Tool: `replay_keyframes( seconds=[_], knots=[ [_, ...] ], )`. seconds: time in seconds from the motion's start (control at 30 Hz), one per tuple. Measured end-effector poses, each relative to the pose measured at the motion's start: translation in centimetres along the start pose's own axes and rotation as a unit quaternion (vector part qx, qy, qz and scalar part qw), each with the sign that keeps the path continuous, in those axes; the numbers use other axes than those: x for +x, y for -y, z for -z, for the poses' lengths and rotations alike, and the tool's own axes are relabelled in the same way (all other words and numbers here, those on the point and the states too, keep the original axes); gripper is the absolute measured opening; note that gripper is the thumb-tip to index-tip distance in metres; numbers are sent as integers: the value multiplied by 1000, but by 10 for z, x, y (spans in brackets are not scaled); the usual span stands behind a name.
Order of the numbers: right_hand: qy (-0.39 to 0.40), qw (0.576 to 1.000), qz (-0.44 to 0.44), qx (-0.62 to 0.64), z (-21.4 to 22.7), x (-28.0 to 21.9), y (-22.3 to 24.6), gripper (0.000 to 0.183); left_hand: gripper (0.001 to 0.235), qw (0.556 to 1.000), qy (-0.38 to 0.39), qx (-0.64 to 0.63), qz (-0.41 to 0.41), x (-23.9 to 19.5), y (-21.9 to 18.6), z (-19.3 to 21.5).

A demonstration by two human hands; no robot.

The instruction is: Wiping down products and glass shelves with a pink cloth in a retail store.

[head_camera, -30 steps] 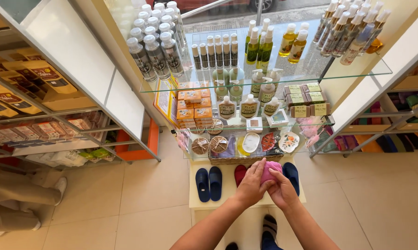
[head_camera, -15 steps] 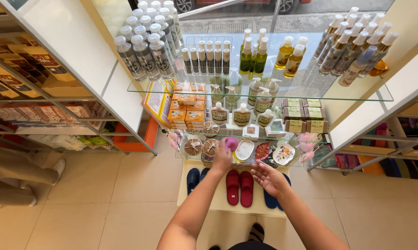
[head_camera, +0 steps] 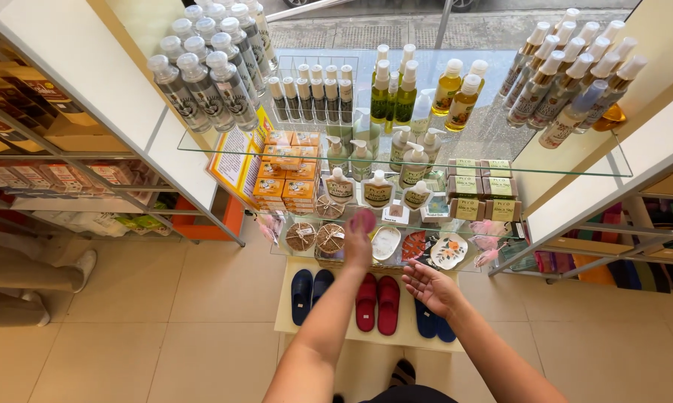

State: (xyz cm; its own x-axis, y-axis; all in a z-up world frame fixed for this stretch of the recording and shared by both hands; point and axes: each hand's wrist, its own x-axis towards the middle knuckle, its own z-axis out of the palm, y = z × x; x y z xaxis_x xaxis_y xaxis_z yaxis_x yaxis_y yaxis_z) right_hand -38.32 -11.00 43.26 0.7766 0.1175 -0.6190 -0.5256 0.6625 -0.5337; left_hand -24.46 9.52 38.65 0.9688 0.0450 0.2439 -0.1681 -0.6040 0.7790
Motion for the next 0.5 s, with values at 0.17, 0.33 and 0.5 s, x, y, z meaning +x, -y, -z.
replay_keyframes(
  seconds=[0.17,0.33,0.5],
  knots=[
    [-8,1000,3,8,11,3,6,33,61,995,56,-38,-73,-27,-48,-5],
    [-20,999,9,35,23,0,11,33,54,990,44,-102,-86,-27,-72,-3],
    [-28,997,23,64,44,-2,11,31,66,996,50,-65,-39,-27,-69,-53]
  ],
)
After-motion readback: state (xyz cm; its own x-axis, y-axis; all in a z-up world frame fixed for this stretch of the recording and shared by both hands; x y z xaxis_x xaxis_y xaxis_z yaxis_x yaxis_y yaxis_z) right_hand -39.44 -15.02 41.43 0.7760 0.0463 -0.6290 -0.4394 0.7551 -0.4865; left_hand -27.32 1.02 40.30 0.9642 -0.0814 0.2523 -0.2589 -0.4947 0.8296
